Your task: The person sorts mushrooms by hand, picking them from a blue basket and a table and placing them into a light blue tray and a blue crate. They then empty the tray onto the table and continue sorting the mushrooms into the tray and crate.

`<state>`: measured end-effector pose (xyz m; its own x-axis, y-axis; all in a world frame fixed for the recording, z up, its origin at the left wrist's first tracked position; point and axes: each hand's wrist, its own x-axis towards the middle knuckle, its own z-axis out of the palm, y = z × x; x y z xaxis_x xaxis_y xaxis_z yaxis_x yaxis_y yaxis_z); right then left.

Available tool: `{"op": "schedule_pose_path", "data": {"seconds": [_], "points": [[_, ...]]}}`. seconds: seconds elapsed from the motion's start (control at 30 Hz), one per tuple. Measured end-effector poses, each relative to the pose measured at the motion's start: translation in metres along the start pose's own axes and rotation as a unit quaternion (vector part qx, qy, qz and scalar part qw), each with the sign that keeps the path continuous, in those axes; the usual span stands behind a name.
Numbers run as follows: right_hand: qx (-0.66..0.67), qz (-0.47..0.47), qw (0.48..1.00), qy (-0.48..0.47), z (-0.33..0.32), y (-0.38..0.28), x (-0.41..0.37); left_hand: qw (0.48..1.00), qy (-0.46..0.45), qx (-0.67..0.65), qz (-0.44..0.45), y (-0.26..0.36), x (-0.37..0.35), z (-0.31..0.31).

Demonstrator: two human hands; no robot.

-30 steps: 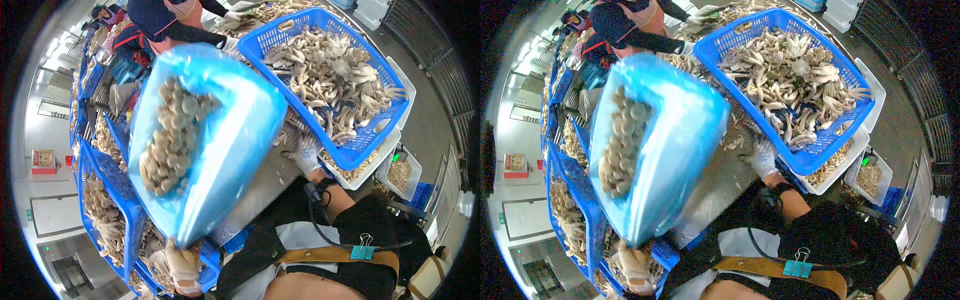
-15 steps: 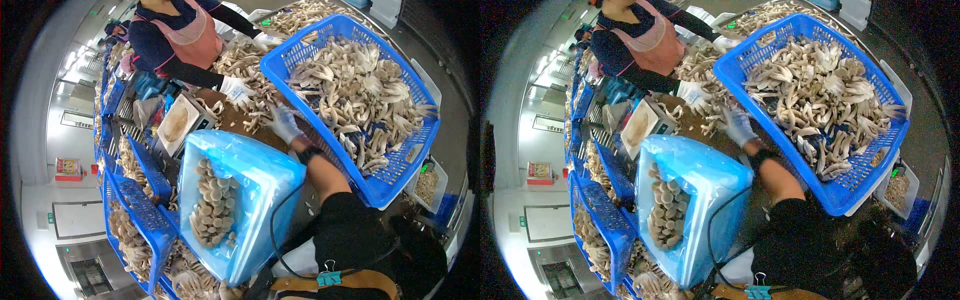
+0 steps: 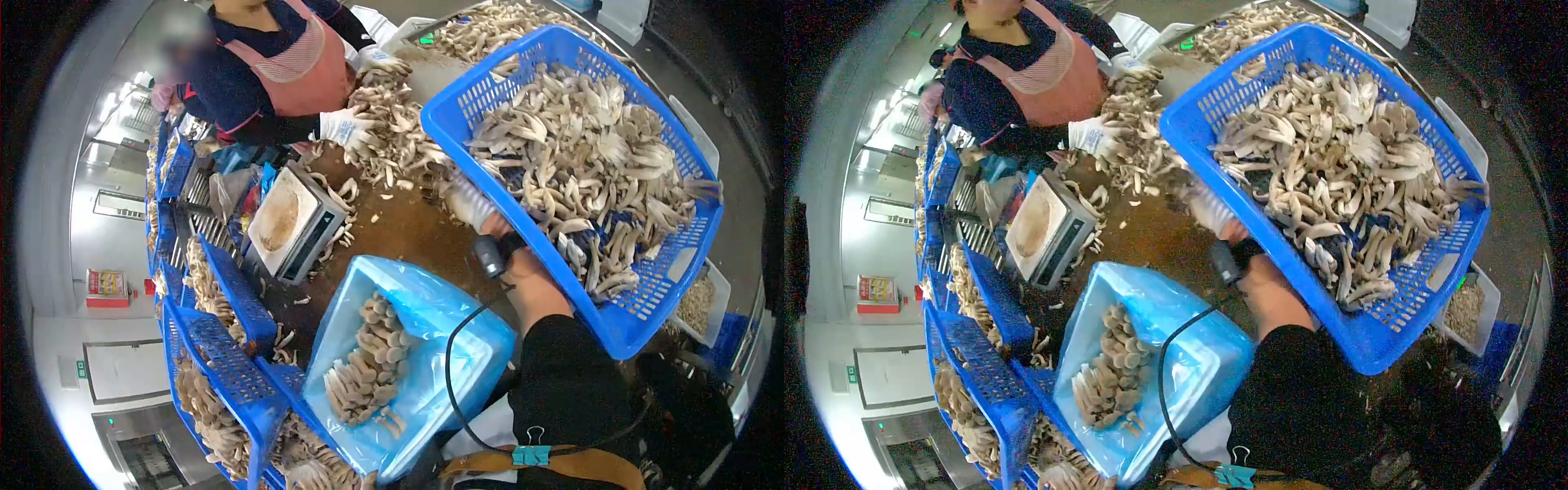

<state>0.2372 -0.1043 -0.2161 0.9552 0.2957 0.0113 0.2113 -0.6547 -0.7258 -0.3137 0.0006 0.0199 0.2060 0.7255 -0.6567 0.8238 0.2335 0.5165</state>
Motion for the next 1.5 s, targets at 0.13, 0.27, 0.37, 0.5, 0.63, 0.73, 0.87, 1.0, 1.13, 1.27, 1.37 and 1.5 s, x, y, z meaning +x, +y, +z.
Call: {"op": "schedule_pose_path", "data": {"seconds": [0.13,0.27,0.37,0.5,0.63,0.73,0.87,1.0,1.13,1.27,1.37,1.5], "points": [[-0.048,-0.058,0.996,-0.045,-0.016,0.034,-0.058,0.995,-0.027,0.089,0.033,-0.023,0.021,-0.010],[-0.461,-0.087,0.853,0.230,-0.003,0.059,-0.138,0.973,-0.039,0.216,0.078,-0.062,0.055,-0.016],[-0.577,-0.109,0.705,0.398,0.047,0.060,-0.070,0.993,-0.043,-0.036,0.103,-0.107,0.104,-0.009],[-0.281,-0.099,0.952,-0.065,0.033,-0.021,0.030,0.973,-0.006,0.122,0.195,-0.059,0.092,0.017],[0.051,-0.096,0.982,-0.153,-0.027,-0.104,0.011,0.987,0.012,0.046,0.153,-0.059,0.132,0.008],[0.088,-0.174,0.970,-0.142,-0.083,-0.132,-0.069,0.980,-0.100,-0.172,0.015,-0.036,0.149,0.012],[0.194,-0.340,0.914,-0.107,-0.130,-0.106,-0.165,0.986,-0.041,-0.136,0.082,-0.035,0.202,0.010],[0.284,-0.152,0.904,-0.280,-0.265,-0.082,-0.205,0.940,-0.086,-0.331,0.024,0.015,0.196,0.021],[0.108,0.020,0.994,0.028,-0.354,0.021,-0.179,0.945,-0.060,-0.321,0.036,0.012,0.182,0.024],[-0.348,-0.080,0.924,0.141,-0.403,0.121,-0.135,0.971,0.029,-0.173,0.162,-0.004,0.156,0.041],[-0.424,-0.134,0.896,0.021,-0.396,0.167,-0.102,0.955,0.120,0.148,0.226,-0.007,0.135,0.052],[-0.449,-0.133,0.883,-0.043,-0.414,0.165,-0.088,0.954,0.276,0.005,0.119,0.025,0.090,0.074]]}}
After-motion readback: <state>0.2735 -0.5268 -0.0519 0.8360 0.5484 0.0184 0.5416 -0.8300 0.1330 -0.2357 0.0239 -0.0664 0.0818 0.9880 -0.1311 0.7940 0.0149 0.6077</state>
